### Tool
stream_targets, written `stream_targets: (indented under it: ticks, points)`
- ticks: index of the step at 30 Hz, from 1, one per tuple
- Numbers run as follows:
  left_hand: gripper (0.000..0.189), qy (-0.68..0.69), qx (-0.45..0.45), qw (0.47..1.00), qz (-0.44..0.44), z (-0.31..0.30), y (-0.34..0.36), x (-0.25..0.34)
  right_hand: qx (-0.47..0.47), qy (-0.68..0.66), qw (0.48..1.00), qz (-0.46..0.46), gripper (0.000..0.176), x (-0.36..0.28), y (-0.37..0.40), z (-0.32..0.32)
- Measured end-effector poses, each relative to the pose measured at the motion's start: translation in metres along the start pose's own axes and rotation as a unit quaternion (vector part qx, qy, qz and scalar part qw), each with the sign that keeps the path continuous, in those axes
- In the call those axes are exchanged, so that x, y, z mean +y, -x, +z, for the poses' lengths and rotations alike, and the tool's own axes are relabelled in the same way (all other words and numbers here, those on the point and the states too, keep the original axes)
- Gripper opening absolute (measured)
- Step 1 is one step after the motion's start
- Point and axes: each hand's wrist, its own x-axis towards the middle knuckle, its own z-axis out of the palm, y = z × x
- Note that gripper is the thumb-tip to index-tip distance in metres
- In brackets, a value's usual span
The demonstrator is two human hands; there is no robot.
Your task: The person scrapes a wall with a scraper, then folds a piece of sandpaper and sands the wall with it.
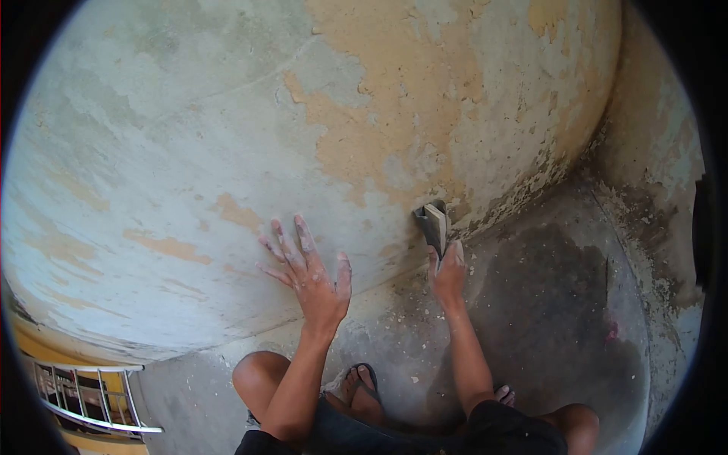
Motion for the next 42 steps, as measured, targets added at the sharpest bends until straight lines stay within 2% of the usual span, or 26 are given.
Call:
stream_targets:
  ticks: [1,3,5,7,9,12,15,19,21,25,28,30,36,40,42]
  points:
    - [0.086,0.004,0.0,1.0,0.005,0.0,-0.003,0.0,0.005,0.003,1.0,0.001,0.029,-0.009,-0.01,-0.004]
    - [0.086,0.002,0.001,1.0,-0.001,0.0,-0.001,0.002,0.048,-0.02,0.997,-0.056,0.029,-0.032,-0.033,-0.014]
    - [0.086,0.008,-0.006,1.0,-0.005,0.001,0.0,0.006,0.048,-0.028,0.996,-0.069,0.029,-0.076,-0.065,-0.037]
    - [0.085,0.004,-0.008,1.0,-0.011,-0.003,0.003,0.004,0.046,-0.047,0.994,-0.085,0.029,-0.09,-0.069,-0.041]
    - [0.085,0.013,0.001,1.0,0.0,-0.002,0.0,0.004,0.058,-0.043,0.995,-0.064,0.028,-0.086,-0.072,-0.037]
    - [0.084,0.006,0.012,1.0,-0.002,-0.007,-0.003,0.003,0.085,-0.077,0.991,-0.073,0.029,-0.031,-0.037,-0.001]
    - [0.085,-0.008,0.009,1.0,-0.008,-0.008,-0.001,-0.002,0.064,-0.044,0.996,-0.047,0.029,-0.012,-0.01,0.004]
    - [0.084,0.009,-0.009,1.0,0.0,-0.001,0.001,0.006,0.049,-0.039,0.998,-0.018,0.029,-0.04,-0.047,-0.02]
    - [0.086,0.012,-0.007,1.0,0.0,-0.003,0.002,0.006,0.071,-0.051,0.995,-0.054,0.031,-0.067,-0.07,-0.035]
    - [0.084,0.005,0.012,1.0,0.005,-0.006,-0.002,0.011,0.082,-0.055,0.993,-0.063,0.033,-0.034,-0.058,-0.016]
    - [0.084,-0.005,0.008,1.0,0.001,-0.008,-0.001,0.007,0.069,-0.055,0.996,-0.027,0.034,-0.011,-0.027,0.002]
    - [0.085,-0.017,0.0,1.0,-0.007,-0.004,0.0,0.004,0.029,-0.062,0.998,-0.008,0.034,-0.008,-0.018,0.004]
    - [0.085,0.002,-0.014,1.0,0.003,-0.003,0.003,0.009,0.04,-0.098,0.994,-0.038,0.032,-0.088,-0.079,-0.051]
    - [0.085,-0.004,0.003,1.0,0.006,-0.007,0.0,0.014,0.068,-0.083,0.993,-0.049,0.032,-0.047,-0.052,-0.03]
    - [0.085,-0.008,-0.001,1.0,0.007,-0.006,0.0,0.011,0.046,-0.072,0.996,0.009,0.032,-0.036,-0.032,-0.022]
